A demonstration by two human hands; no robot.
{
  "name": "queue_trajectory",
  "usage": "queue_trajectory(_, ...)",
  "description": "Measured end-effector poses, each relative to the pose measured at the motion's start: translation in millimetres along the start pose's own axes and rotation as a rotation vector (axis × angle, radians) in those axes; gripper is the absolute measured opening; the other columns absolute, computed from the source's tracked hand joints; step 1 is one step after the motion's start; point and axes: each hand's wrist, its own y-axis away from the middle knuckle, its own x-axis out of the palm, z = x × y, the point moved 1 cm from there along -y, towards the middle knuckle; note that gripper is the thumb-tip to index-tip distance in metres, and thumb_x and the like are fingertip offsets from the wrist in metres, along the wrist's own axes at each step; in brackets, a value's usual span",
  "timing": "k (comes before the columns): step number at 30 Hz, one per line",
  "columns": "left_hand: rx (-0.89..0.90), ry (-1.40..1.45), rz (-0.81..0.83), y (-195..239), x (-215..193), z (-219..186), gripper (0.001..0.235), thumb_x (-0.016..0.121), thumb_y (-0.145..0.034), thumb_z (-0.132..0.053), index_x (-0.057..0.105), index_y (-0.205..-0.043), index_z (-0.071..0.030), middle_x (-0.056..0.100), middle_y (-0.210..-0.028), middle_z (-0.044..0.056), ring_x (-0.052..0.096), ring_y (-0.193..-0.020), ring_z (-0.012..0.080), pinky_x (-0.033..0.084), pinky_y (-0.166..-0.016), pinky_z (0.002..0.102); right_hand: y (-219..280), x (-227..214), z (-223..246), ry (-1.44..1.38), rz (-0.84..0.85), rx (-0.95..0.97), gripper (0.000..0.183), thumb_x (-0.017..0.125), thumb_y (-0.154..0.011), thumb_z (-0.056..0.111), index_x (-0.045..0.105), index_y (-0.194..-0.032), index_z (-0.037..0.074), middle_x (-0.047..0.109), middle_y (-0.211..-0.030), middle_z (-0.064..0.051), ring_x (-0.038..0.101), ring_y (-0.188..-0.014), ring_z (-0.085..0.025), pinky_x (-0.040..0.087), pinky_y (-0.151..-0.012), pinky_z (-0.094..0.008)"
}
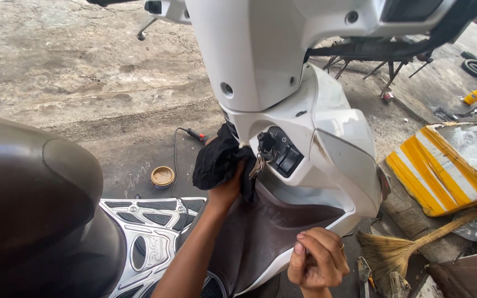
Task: The person wipes the front body panels and floorboard area of a white scooter using a black cloth. They move around the scooter to clean different sections, including the area near the ignition and the lower front fairing.
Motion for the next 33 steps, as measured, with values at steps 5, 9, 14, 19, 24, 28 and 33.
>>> queue_trajectory(5,-0.014,0.025,-0.009,-2,4,13,0.035,0.078,-0.087,-0.015,0.069,-0.117,-0.001,0.074,-0.11,0.01,0.071,-0.095,0.0213,0.057,-0.083,0.034,8,1,-7,0.017,-0.003,-0.012,0.011,0.062,-0.078,0.008,0.067,-0.087,0.005,0.068,-0.083,-0.008,0.065,-0.074,-0.019,0.057,-0.073,-0.03)
queue_trajectory(9,-0.044,0.042,0.002,3,0,21,0.035,0.078,-0.087,-0.015,0.069,-0.118,-0.001,0.074,-0.11,0.01,0.071,-0.095,0.0212,0.057,-0.084,0.034,9,3,-8,0.025,-0.029,-0.011,0.009,0.061,-0.079,0.009,0.065,-0.087,0.006,0.067,-0.083,-0.007,0.064,-0.072,-0.019,0.055,-0.073,-0.03)
queue_trajectory(14,-0.046,0.084,0.046,-10,8,18,0.035,0.078,-0.087,-0.015,0.068,-0.118,-0.001,0.073,-0.111,0.01,0.071,-0.095,0.0209,0.057,-0.084,0.034,6,2,-2,0.04,-0.018,0.016,0.009,0.061,-0.079,0.008,0.066,-0.087,0.006,0.068,-0.084,-0.007,0.062,-0.073,-0.019,0.054,-0.073,-0.03)
queue_trajectory(19,-0.038,0.113,0.038,-9,0,6,0.035,0.077,-0.087,-0.015,0.068,-0.118,-0.001,0.073,-0.111,0.01,0.071,-0.096,0.0208,0.057,-0.085,0.034,3,5,3,0.048,-0.015,0.027,0.01,0.06,-0.079,0.008,0.066,-0.086,0.006,0.068,-0.084,-0.007,0.062,-0.075,-0.02,0.054,-0.075,-0.032)
queue_trajectory(24,-0.055,0.154,0.027,-10,0,8,0.036,0.077,-0.087,-0.015,0.068,-0.119,-0.001,0.073,-0.112,0.01,0.071,-0.096,0.0206,0.057,-0.085,0.034,2,5,8,0.074,0.004,0.029,0.01,0.06,-0.08,0.008,0.066,-0.088,0.006,0.067,-0.085,-0.007,0.062,-0.076,-0.019,0.053,-0.077,-0.032)
queue_trajectory(28,-0.05,0.177,0.026,-3,-4,3,0.036,0.077,-0.088,-0.015,0.067,-0.119,0.0,0.073,-0.112,0.01,0.07,-0.097,0.0205,0.057,-0.086,0.034,-2,3,12,0.08,0.017,0.044,0.01,0.06,-0.08,0.007,0.067,-0.088,0.006,0.067,-0.085,-0.006,0.062,-0.076,-0.019,0.053,-0.075,-0.031)
queue_trajectory(33,-0.087,0.199,0.002,-12,-13,20,0.036,0.077,-0.088,-0.015,0.067,-0.119,0.0,0.073,-0.112,0.01,0.07,-0.097,0.0203,0.057,-0.086,0.034,7,3,7,0.078,0.029,0.054,0.008,0.06,-0.083,0.009,0.065,-0.089,0.007,0.067,-0.088,-0.006,0.063,-0.079,-0.019,0.054,-0.078,-0.032)
